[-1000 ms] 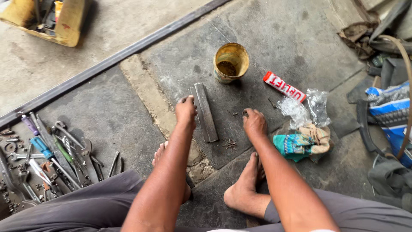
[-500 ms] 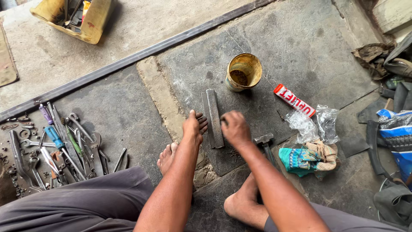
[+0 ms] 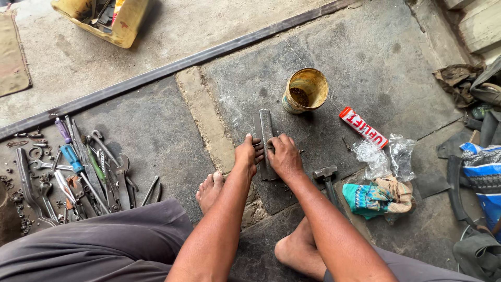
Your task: The person sits on the floor and repeatedly hammers small nails into a metal bar using a hammer. They pick up nails from a pile, place them on the bar, and strike them with the hammer.
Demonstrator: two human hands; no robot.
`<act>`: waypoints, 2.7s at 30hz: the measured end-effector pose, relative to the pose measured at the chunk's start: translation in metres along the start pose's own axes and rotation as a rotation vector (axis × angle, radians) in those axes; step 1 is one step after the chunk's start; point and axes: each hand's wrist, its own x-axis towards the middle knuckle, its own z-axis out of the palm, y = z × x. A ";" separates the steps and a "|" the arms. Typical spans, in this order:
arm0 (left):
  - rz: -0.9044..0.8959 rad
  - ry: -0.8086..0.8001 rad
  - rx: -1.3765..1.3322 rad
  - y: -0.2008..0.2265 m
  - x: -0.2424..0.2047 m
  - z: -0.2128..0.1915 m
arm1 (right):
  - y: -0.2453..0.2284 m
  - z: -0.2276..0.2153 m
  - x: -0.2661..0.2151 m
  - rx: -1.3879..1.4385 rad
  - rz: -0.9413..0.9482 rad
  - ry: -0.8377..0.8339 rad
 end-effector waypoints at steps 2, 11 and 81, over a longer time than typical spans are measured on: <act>0.006 -0.021 -0.011 -0.004 0.004 0.002 | 0.015 0.001 -0.003 0.050 -0.023 -0.019; 0.038 0.010 0.016 -0.008 0.018 0.005 | 0.139 -0.033 -0.090 -0.161 0.656 -0.029; 0.243 -0.065 0.487 -0.003 -0.007 0.005 | 0.005 -0.035 -0.070 0.269 0.378 0.020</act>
